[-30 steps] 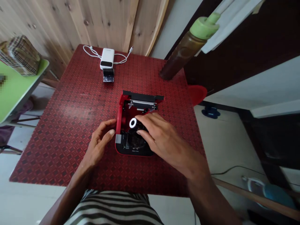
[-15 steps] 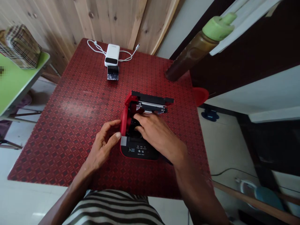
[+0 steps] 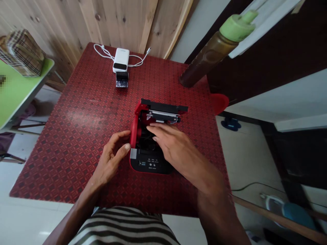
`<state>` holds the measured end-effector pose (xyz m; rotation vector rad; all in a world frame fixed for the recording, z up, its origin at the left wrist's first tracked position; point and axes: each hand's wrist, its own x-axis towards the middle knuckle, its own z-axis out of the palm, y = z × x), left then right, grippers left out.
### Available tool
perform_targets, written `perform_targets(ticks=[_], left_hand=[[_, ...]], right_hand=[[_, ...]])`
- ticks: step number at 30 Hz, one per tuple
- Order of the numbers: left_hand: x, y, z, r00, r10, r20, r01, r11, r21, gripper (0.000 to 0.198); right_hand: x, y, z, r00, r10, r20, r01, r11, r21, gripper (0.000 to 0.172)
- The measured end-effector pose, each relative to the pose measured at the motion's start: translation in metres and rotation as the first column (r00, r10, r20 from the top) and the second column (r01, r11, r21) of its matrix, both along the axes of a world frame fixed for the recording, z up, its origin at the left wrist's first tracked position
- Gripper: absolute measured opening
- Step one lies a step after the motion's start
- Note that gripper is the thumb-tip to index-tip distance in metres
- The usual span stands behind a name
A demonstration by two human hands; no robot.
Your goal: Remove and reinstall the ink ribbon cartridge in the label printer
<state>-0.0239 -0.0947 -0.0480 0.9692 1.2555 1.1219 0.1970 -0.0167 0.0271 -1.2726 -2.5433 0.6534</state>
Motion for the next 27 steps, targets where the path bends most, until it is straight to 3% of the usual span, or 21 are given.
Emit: perform_targets(ticks=[5,9,15,20,27], left_hand=[[0.001,0.000,0.002,1.000,0.005,-0.020,-0.005,1.000,-0.002,0.056],[0.002,0.000,0.002,1.000,0.016,-0.014,-0.016,1.000,-0.007,0.055],[0.001,0.001,0.003,0.999,0.024,-0.045,-0.024,1.000,-0.003,0.051],[0.000,0.002,0.003,0.997,0.019,-0.069,-0.019,1.000,-0.003,0.050],[0.000,0.002,0.002,0.999,0.027,-0.042,-0.028,0.999,-0.026,0.051]], right_hand=[[0.026,-0.012,0.004,0.983,0.130,-0.133,-0.127,0.991,0.032,0.030],[0.026,-0.010,0.001,0.976,0.160,-0.150,-0.152,0.986,0.065,0.037],[0.021,-0.002,0.004,0.976,0.213,-0.053,-0.211,0.977,0.034,0.039],[0.014,0.002,-0.005,0.962,0.269,0.042,-0.269,0.963,-0.003,0.029],[0.016,0.005,-0.005,0.963,0.267,0.038,-0.269,0.963,0.034,0.034]])
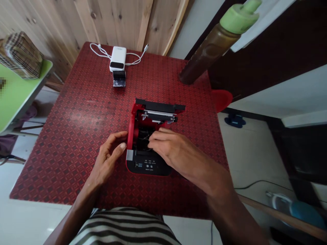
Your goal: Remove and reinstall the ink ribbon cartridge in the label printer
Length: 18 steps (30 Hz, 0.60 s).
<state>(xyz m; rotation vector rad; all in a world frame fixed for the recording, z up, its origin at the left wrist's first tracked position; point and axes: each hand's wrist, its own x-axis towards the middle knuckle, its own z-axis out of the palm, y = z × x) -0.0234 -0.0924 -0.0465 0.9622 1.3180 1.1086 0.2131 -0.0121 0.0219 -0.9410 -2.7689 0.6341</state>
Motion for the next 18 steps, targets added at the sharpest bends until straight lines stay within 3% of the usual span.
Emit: perform_targets(ticks=[5,8,11,15,18], left_hand=[[-0.001,-0.002,-0.003,0.998,-0.004,0.058,0.007,0.999,-0.046,0.052],[-0.004,0.005,0.000,0.998,0.047,0.047,-0.046,0.999,-0.025,0.051],[-0.004,0.026,0.015,0.989,0.137,-0.061,-0.126,0.980,0.152,0.048],[0.004,0.065,0.043,0.986,0.112,-0.124,-0.059,0.927,0.371,0.047],[0.013,0.085,0.054,0.990,0.050,-0.129,0.007,0.914,0.407,0.042]], right_hand=[[0.009,-0.008,0.006,0.995,-0.066,-0.072,0.070,0.997,0.042,0.030],[0.010,-0.019,0.003,0.983,-0.104,-0.151,0.119,0.989,0.089,0.029],[0.009,-0.029,-0.003,0.964,-0.117,-0.237,0.153,0.978,0.143,0.026],[0.008,-0.036,-0.007,0.947,-0.144,-0.286,0.214,0.949,0.233,0.027],[0.008,-0.041,-0.007,0.957,-0.163,-0.241,0.241,0.907,0.345,0.027]])
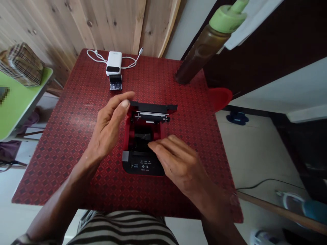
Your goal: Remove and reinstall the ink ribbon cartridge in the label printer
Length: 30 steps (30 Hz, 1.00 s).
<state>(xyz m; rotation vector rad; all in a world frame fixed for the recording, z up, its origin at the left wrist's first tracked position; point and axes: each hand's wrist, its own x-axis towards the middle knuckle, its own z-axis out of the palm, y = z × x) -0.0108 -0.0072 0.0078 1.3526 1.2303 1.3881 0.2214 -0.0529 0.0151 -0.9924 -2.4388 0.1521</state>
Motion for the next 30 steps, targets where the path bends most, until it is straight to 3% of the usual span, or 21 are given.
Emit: perform_targets(ticks=[6,11,15,18,23,30], left_hand=[[0.007,0.003,0.002,0.999,0.031,-0.028,-0.029,0.999,0.042,0.041],[0.003,-0.022,0.001,0.997,0.016,-0.074,-0.020,0.998,-0.061,0.009],[0.002,-0.048,-0.015,0.996,0.027,0.082,-0.007,0.970,-0.241,0.056],[0.004,-0.060,-0.027,0.977,0.047,0.208,0.034,0.929,-0.369,0.075],[0.008,-0.065,-0.029,0.952,0.036,0.304,0.106,0.893,-0.438,0.074],[0.009,-0.063,-0.028,0.916,0.018,0.400,0.152,0.908,-0.390,0.062]], right_hand=[[-0.005,-0.017,0.003,0.997,-0.075,0.032,0.070,0.987,0.148,0.029],[-0.006,-0.029,0.001,0.994,-0.100,-0.032,0.103,0.984,0.143,0.031],[-0.004,-0.034,-0.004,0.992,-0.105,-0.074,0.114,0.986,0.126,0.026],[-0.003,-0.035,-0.006,0.990,-0.115,-0.081,0.124,0.985,0.119,0.023],[-0.005,-0.033,-0.007,0.990,-0.118,-0.082,0.128,0.983,0.130,0.020],[-0.001,-0.032,-0.006,0.988,-0.137,-0.073,0.143,0.986,0.090,0.022]])
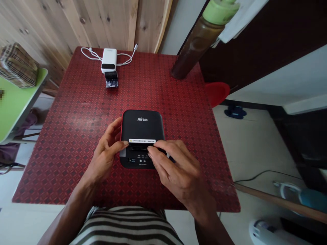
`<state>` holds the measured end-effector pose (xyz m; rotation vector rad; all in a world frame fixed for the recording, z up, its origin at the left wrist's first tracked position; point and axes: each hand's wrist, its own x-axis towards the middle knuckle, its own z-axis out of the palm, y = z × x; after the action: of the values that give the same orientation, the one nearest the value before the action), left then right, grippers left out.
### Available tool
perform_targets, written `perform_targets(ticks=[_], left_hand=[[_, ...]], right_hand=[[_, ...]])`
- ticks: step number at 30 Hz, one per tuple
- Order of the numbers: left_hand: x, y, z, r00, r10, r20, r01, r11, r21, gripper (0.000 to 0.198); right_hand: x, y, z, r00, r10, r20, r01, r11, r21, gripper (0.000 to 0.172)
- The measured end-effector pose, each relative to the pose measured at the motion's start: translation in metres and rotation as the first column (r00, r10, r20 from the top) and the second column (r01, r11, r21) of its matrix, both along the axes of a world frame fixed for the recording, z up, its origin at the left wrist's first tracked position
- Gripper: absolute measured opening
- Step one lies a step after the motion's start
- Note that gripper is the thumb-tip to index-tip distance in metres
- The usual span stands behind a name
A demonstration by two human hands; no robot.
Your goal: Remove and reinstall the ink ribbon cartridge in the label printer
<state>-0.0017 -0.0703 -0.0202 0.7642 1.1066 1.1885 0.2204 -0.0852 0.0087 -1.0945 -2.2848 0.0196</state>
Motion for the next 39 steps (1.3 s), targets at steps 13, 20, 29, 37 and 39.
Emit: perform_targets(ticks=[13,20,29,37,39], left_hand=[[-0.001,-0.002,-0.008,1.000,0.011,0.016,-0.011,1.000,0.003,0.067],[-0.012,-0.025,-0.012,0.998,-0.005,-0.061,0.005,1.000,-0.004,0.061],[-0.014,-0.033,-0.009,0.985,-0.007,-0.172,0.006,1.000,-0.004,0.059],[-0.007,-0.031,-0.004,0.987,0.043,-0.152,-0.050,0.998,-0.040,0.060],[-0.005,-0.031,-0.004,0.987,0.046,-0.152,-0.054,0.997,-0.050,0.061]], right_hand=[[-0.005,-0.005,-0.003,0.992,-0.106,-0.070,0.100,0.992,-0.077,0.028],[0.016,-0.020,-0.016,0.949,-0.139,-0.283,0.111,0.987,-0.115,0.042],[0.014,-0.039,-0.045,0.920,-0.310,-0.238,0.276,0.947,-0.166,0.049],[0.012,-0.041,-0.048,0.910,-0.323,-0.261,0.280,0.941,-0.189,0.063],[0.011,-0.041,-0.049,0.902,-0.331,-0.277,0.278,0.937,-0.214,0.066]])
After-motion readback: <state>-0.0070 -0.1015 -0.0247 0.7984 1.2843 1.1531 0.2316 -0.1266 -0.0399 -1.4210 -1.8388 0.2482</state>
